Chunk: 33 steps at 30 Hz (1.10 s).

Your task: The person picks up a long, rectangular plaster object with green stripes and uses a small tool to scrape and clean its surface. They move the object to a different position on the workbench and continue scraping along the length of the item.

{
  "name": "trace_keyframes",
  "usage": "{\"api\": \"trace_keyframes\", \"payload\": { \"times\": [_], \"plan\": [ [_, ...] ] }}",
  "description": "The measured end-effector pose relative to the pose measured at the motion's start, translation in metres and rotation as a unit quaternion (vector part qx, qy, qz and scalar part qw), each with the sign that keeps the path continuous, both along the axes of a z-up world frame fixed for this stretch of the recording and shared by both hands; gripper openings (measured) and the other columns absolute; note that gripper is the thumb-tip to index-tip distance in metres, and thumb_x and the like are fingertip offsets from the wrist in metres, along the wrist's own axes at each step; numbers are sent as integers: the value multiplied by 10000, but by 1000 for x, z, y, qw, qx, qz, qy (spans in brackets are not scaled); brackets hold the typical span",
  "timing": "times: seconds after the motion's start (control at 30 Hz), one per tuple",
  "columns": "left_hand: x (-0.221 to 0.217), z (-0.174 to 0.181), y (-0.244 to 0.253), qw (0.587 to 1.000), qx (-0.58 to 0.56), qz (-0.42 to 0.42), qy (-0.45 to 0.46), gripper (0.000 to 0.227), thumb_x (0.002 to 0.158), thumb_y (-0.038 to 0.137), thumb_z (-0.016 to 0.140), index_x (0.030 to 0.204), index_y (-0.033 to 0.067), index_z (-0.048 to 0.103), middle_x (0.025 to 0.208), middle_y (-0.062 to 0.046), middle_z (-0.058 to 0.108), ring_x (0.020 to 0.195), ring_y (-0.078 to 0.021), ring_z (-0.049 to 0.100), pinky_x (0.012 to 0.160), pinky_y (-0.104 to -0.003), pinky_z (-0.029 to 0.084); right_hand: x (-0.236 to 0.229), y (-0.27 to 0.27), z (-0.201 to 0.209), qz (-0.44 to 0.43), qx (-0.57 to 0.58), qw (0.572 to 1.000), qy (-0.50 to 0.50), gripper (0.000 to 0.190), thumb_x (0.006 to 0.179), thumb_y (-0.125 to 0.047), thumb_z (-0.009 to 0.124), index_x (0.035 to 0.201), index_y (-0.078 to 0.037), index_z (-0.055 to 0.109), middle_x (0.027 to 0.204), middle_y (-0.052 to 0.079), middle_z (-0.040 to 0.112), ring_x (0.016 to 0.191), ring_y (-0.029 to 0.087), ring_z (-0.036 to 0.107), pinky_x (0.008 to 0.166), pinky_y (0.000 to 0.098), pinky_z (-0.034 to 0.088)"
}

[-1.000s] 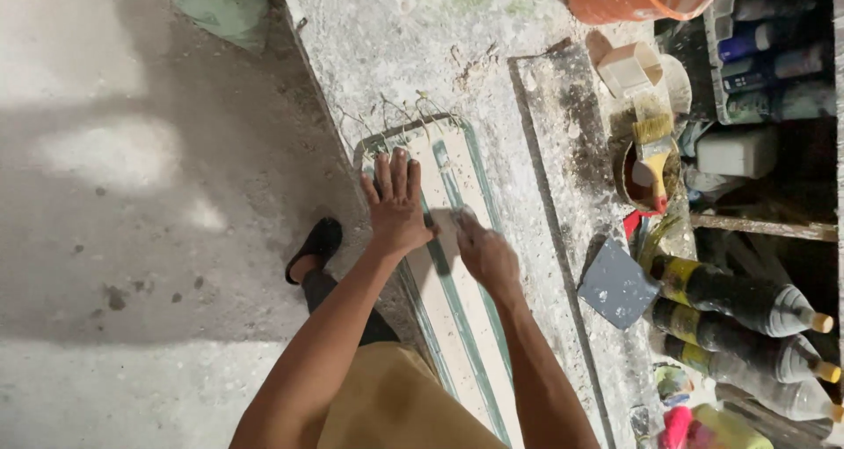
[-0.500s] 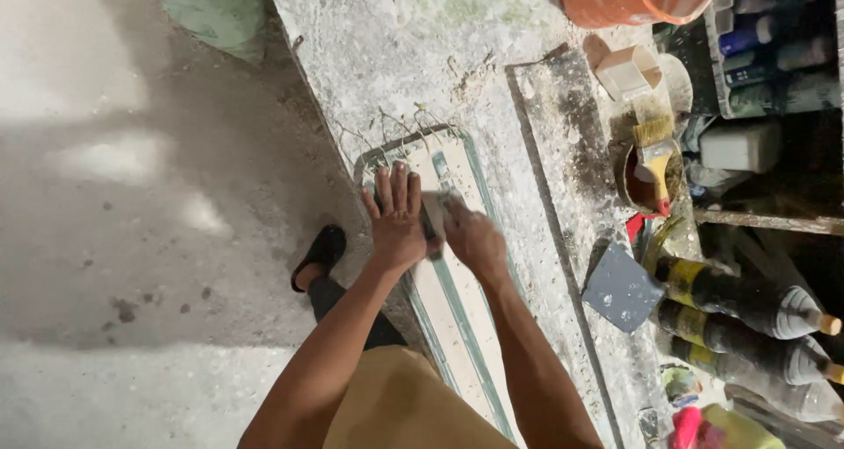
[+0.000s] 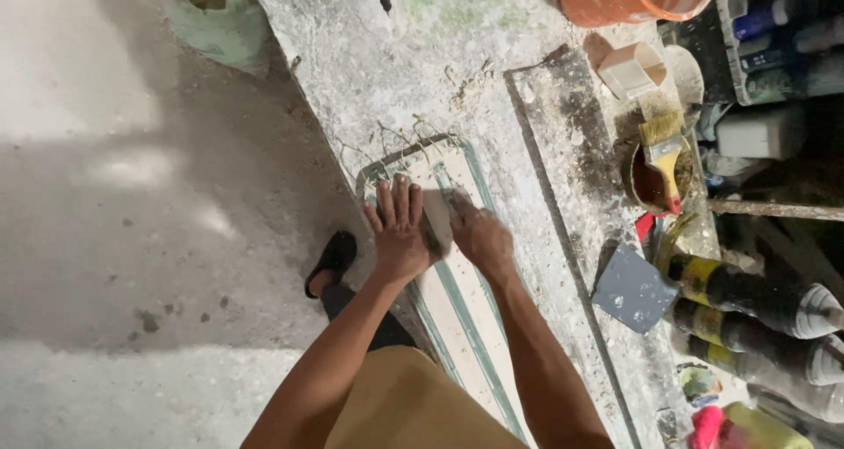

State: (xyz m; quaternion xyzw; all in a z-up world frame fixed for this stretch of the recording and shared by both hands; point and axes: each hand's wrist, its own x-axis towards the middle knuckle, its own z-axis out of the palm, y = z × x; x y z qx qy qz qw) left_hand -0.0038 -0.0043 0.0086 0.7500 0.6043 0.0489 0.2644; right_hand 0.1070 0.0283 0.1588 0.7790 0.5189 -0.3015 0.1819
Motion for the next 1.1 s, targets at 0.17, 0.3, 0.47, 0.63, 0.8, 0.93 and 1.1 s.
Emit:
{"api": "trace_keyframes", "payload": {
  "times": [0.17, 0.3, 0.47, 0.63, 0.8, 0.93, 1.1],
  "plan": [
    [-2, 8, 7, 997, -73, -23, -18, 1391, 670, 729, 762, 1660, 99, 15, 1712, -186, -175, 1537, -473, -230, 1155, -766, -179, 5, -9, 8, 14, -3, 1000, -17, 529, 996, -532, 397, 1481, -372, 531, 1143, 224, 704, 1104, 451, 683, 959, 560, 555],
    [-3, 5, 5, 999, -46, -10, 3, 1414, 658, 723, 812, 1664, 99, 40, 1718, -199, -134, 1548, -471, -192, 1154, -751, -162, 5, -35, 15, -17, -42, 999, -23, 529, 1009, -496, 388, 1504, -345, 496, 1150, 278, 688, 1107, 482, 668, 953, 576, 549],
    [-3, -10, -6, 996, 90, 13, -22, 1262, 807, 903, 449, 1674, 90, 25, 1721, -203, -132, 1564, -453, -175, 1166, -707, -172, -1, 16, -7, 15, 3, 1000, -18, 540, 1004, -551, 372, 1490, -359, 507, 1105, 201, 703, 1072, 416, 696, 894, 541, 577],
    [-7, -8, -1, 999, 17, -33, 8, 1379, 717, 896, 601, 1662, 66, 35, 1713, -232, -114, 1553, -489, -145, 1167, -754, -72, -3, -6, 24, -13, -14, 1000, -4, 521, 1017, -441, 386, 1499, -284, 505, 1152, 254, 685, 1114, 456, 676, 917, 559, 565],
    [1, -11, -10, 998, 59, -20, 30, 1440, 618, 827, 749, 1657, 73, 96, 1718, -239, -60, 1558, -514, -81, 1155, -769, -79, 10, -30, -1, -26, -22, 999, -19, 521, 1013, -509, 372, 1488, -340, 503, 1150, 213, 676, 1081, 440, 691, 901, 530, 587],
    [-6, -2, -2, 997, 71, -13, -25, 1252, 681, 634, 761, 1647, 79, 190, 1720, -225, 49, 1556, -526, 5, 1078, -860, 39, 7, 23, -36, 27, 60, 998, 2, 498, 1013, -468, 392, 1470, -321, 525, 1090, 191, 677, 987, 446, 721, 816, 535, 612],
    [-21, 24, 43, 999, 24, -25, 1, 830, 884, 549, 620, 1545, 104, 387, 1621, -242, 244, 1454, -497, 271, 1089, -749, 237, 4, -10, -12, 20, 45, 999, -7, 505, 1018, -446, 374, 1498, -350, 495, 1073, 183, 689, 965, 432, 738, 793, 526, 621]
  ]
}}
